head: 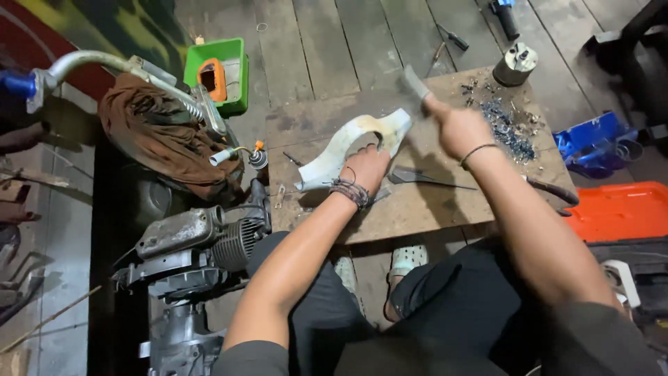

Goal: The person scrubs a dark metal part with a wire brush, then flips it over to clean the other side. They then pick up a white metal part and scrub it with the same wire brush, flipping it over to clean the other side as well.

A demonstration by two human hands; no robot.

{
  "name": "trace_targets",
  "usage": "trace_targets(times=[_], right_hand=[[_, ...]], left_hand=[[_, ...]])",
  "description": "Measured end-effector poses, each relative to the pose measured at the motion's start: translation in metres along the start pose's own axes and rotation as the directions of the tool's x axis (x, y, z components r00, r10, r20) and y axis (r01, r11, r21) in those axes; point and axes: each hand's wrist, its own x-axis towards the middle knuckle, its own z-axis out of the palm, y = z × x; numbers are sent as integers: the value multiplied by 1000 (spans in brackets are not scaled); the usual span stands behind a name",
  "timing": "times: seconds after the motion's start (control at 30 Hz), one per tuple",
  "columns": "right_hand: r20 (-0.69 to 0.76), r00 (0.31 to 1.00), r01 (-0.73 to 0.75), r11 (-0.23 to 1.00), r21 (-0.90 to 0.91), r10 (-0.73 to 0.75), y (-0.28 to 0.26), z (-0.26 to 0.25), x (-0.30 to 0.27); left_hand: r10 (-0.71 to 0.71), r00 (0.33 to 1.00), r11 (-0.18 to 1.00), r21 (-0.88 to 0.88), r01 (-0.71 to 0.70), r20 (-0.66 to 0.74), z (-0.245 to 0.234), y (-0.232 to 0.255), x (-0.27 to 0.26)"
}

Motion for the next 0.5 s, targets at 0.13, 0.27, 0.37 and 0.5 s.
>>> trace_targets(times=[0.13, 0.27, 0.37, 0.5], right_hand=[[-38, 995, -88, 994, 68, 91, 9, -7, 2], [-24, 998, 65, 997, 40, -64, -7, 15, -3], [-22, 1000, 1, 994, -110, -3, 10, 21, 11], [16, 1000, -11, 1000, 14, 11, -23, -32, -21]], left_hand=[[-32, 999, 997, -76, 34, 23, 44, -5, 2], [-1, 999, 999, 33, 3, -49, 9, -3, 0], [-5, 1000, 1000, 6, 5, 12, 18, -6, -4], [27, 998, 999, 28, -26, -62, 47, -10, -2]])
